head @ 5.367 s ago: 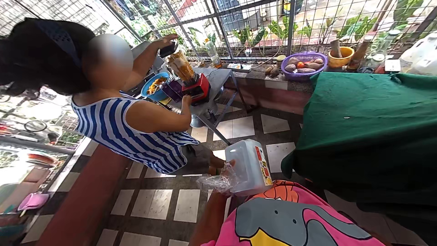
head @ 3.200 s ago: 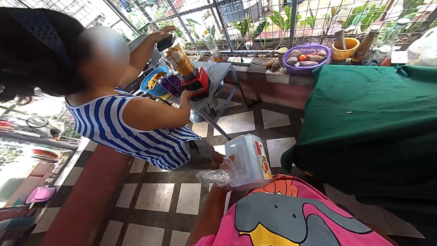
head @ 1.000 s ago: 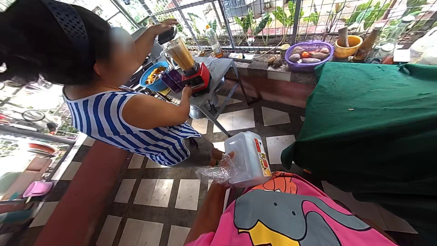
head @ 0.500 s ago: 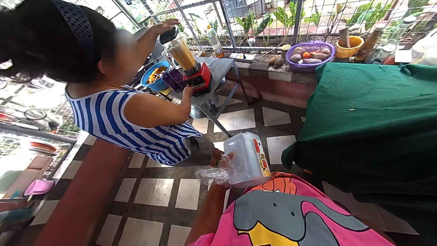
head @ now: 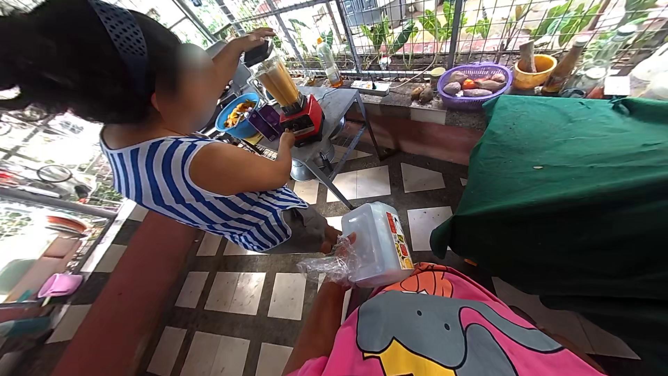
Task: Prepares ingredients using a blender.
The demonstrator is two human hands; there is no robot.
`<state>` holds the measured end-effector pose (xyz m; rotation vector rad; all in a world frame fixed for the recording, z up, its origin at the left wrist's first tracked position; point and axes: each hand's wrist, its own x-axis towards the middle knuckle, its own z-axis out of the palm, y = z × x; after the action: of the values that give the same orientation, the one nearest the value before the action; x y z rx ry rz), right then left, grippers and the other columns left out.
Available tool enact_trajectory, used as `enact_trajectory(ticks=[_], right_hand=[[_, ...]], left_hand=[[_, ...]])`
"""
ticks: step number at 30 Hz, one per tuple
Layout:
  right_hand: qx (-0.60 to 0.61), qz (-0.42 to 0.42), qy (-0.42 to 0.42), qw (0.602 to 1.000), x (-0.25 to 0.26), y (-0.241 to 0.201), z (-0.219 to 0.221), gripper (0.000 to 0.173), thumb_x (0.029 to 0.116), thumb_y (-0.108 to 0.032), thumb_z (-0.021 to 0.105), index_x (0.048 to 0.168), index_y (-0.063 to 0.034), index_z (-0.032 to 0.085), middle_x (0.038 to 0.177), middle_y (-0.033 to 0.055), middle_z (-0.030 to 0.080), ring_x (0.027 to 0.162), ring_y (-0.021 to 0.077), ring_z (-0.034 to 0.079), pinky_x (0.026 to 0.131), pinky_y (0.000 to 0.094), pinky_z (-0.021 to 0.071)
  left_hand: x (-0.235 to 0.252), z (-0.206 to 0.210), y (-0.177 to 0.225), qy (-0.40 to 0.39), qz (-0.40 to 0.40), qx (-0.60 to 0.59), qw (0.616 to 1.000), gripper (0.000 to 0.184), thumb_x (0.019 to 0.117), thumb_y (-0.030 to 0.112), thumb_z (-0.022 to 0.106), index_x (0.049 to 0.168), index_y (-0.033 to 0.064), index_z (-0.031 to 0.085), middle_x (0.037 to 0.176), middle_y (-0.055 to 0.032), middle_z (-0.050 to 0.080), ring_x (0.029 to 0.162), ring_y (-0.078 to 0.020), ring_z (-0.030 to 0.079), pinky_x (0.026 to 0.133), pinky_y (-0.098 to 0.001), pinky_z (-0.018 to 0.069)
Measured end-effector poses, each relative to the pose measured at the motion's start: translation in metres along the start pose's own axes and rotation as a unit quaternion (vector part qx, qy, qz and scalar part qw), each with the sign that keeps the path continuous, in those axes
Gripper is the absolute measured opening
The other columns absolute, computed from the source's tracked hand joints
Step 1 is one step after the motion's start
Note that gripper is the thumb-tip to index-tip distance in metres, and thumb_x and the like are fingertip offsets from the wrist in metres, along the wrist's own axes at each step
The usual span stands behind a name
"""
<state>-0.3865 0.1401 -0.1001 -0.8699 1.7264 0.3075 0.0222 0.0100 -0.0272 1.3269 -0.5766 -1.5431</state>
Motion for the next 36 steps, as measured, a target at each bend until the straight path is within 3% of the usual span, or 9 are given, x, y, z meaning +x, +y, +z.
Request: enact_trajectory(ticks=[3,5,9,15,18,21,28,32,36], right_hand=[[-0.018,0.031,0.003,0.999,-0.027,-0.024,-0.005,0.044,0.1128,-0.015,0.034,0.146,0.0114,0.045,0.152,0.0284,0.047,0.144,0.0367,0.045,0.119,0.047,0.0333],[-0.05,-0.049,0.036,0.997,-0.02,-0.004,0.001,0.044,0.1124,-0.016,0.034,0.139,0.0156,0.05,0.141,0.0344,0.055,0.135,0.043,0.054,0.112,0.0505,0.0431],[0.075,0.057,0.017,0.995,-0.033,-0.027,-0.006,0.046,0.1137,-0.017,0.028,0.146,0.0112,0.045,0.153,0.0279,0.045,0.144,0.0337,0.045,0.119,0.0445,0.0326],[0.013,0.053,-0.011,0.998,-0.052,-0.041,-0.016,0.047,0.1141,-0.018,0.027,0.148,0.0109,0.042,0.155,0.0273,0.044,0.146,0.0342,0.043,0.12,0.0455,0.0317],[0.032,0.053,0.006,0.998,-0.065,-0.052,-0.018,0.042,0.1129,-0.012,0.031,0.145,0.0122,0.045,0.152,0.0275,0.047,0.144,0.0334,0.045,0.118,0.0434,0.0337],[0.067,0.062,0.014,0.996,-0.059,-0.048,-0.016,0.047,0.1144,-0.017,0.026,0.146,0.0124,0.043,0.153,0.0284,0.046,0.145,0.0349,0.044,0.119,0.0462,0.0323],[0.065,0.057,0.009,0.996,-0.08,-0.059,-0.023,0.044,0.1132,-0.013,0.03,0.147,0.0126,0.041,0.155,0.0279,0.043,0.147,0.0336,0.042,0.12,0.0442,0.031],[0.007,0.009,0.016,1.0,-0.064,-0.042,-0.017,0.039,0.1081,-0.005,0.045,0.142,0.0149,0.047,0.149,0.0308,0.049,0.142,0.0363,0.047,0.118,0.0442,0.0342],[-0.079,-0.077,0.007,0.994,-0.043,-0.015,-0.011,0.042,0.1072,-0.012,0.049,0.14,0.0145,0.05,0.143,0.0316,0.054,0.137,0.0385,0.052,0.116,0.0456,0.0377]], left_hand=[[0.0,0.0,0.0,-0.003,-0.003,-0.004,1.0,0.028,0.1097,0.025,0.038,0.123,0.0083,0.057,0.098,-0.0053,0.07,0.088,-0.0136,0.069,0.078,-0.0335,0.0597],[0.0,0.0,0.0,-0.008,0.001,-0.008,1.0,0.028,0.1097,0.024,0.038,0.123,0.0077,0.057,0.098,-0.0059,0.07,0.089,-0.0141,0.07,0.079,-0.0341,0.0598],[0.0,0.001,0.0,-0.005,0.002,-0.005,1.0,0.029,0.1098,0.025,0.038,0.124,0.0077,0.056,0.099,-0.0056,0.07,0.09,-0.0137,0.069,0.079,-0.0342,0.0593],[-0.001,0.002,0.0,0.004,0.003,0.0,1.0,0.028,0.1097,0.024,0.038,0.123,0.0078,0.056,0.098,-0.0053,0.069,0.089,-0.0134,0.069,0.078,-0.0335,0.0592],[0.0,0.0,-0.002,0.009,0.004,0.007,1.0,0.029,0.1094,0.026,0.04,0.126,0.007,0.056,0.101,-0.007,0.068,0.091,-0.0145,0.068,0.08,-0.035,0.0587],[0.0,0.001,-0.002,0.018,0.002,0.009,1.0,0.029,0.1096,0.025,0.04,0.126,0.0068,0.055,0.101,-0.0071,0.068,0.09,-0.0147,0.068,0.079,-0.035,0.0586],[0.005,-0.003,-0.006,0.003,0.003,0.009,1.0,0.029,0.1095,0.026,0.041,0.126,0.0069,0.056,0.101,-0.0069,0.069,0.09,-0.0149,0.068,0.079,-0.0354,0.0587],[0.003,0.002,-0.004,0.017,0.003,0.025,1.0,0.03,0.1092,0.026,0.042,0.128,0.0061,0.055,0.103,-0.0084,0.068,0.091,-0.0153,0.067,0.08,-0.0357,0.0581],[0.007,0.0,-0.006,0.02,0.012,0.034,0.999,0.03,0.1085,0.026,0.044,0.128,0.0057,0.055,0.104,-0.0084,0.068,0.092,-0.0152,0.067,0.081,-0.0357,0.0581]])
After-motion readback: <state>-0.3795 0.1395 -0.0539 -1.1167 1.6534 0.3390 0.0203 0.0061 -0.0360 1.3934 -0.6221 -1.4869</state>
